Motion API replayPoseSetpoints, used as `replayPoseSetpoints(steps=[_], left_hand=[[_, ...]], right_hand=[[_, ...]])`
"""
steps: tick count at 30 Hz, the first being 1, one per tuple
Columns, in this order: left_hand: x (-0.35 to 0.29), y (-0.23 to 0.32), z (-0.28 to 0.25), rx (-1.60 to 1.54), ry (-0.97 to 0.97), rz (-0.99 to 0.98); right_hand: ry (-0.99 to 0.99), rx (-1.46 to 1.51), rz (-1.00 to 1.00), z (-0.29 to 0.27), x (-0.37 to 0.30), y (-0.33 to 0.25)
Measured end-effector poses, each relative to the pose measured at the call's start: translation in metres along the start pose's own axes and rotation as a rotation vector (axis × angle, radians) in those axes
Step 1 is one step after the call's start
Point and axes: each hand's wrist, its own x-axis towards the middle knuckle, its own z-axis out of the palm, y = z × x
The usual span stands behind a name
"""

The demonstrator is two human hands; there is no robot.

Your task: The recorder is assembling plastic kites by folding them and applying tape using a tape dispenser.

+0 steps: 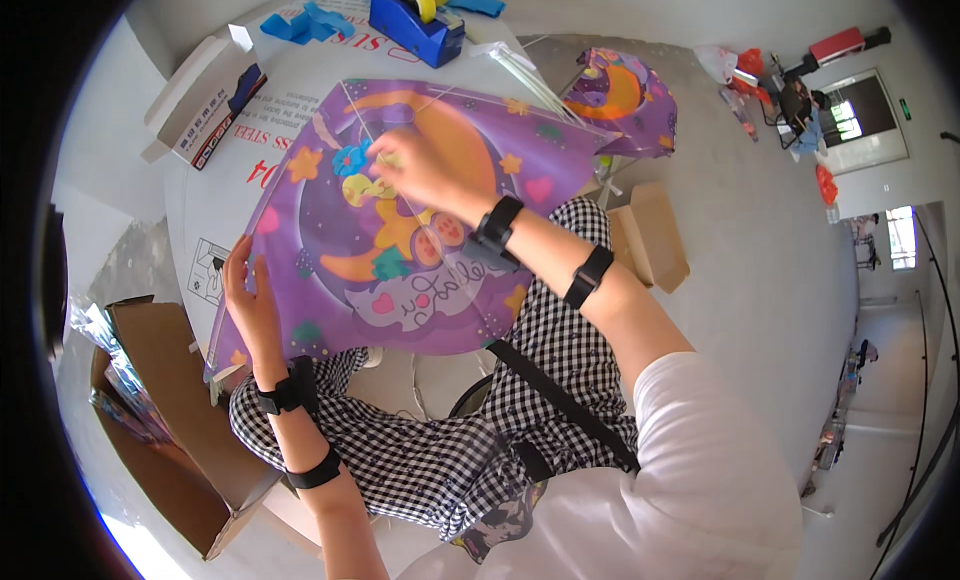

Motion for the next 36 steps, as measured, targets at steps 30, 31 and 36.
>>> replayPoseSetpoints(steps=[30,31,36], left_hand=[[0.01,0.007,0.016,-0.096,-0.209,-0.162],[0.01,0.007,0.016,-0.096,-0.209,-0.161],[0.008,0.007,0.016,-0.075,-0.211,-0.153]], right_hand=[[0.442,0.545,0.595,-0.165,0.177,0.107],[0.486,0.601,0.576,-0.162,0.173,0.11],[0.625,0.764,0.43,-0.146,0.148,0.125]])
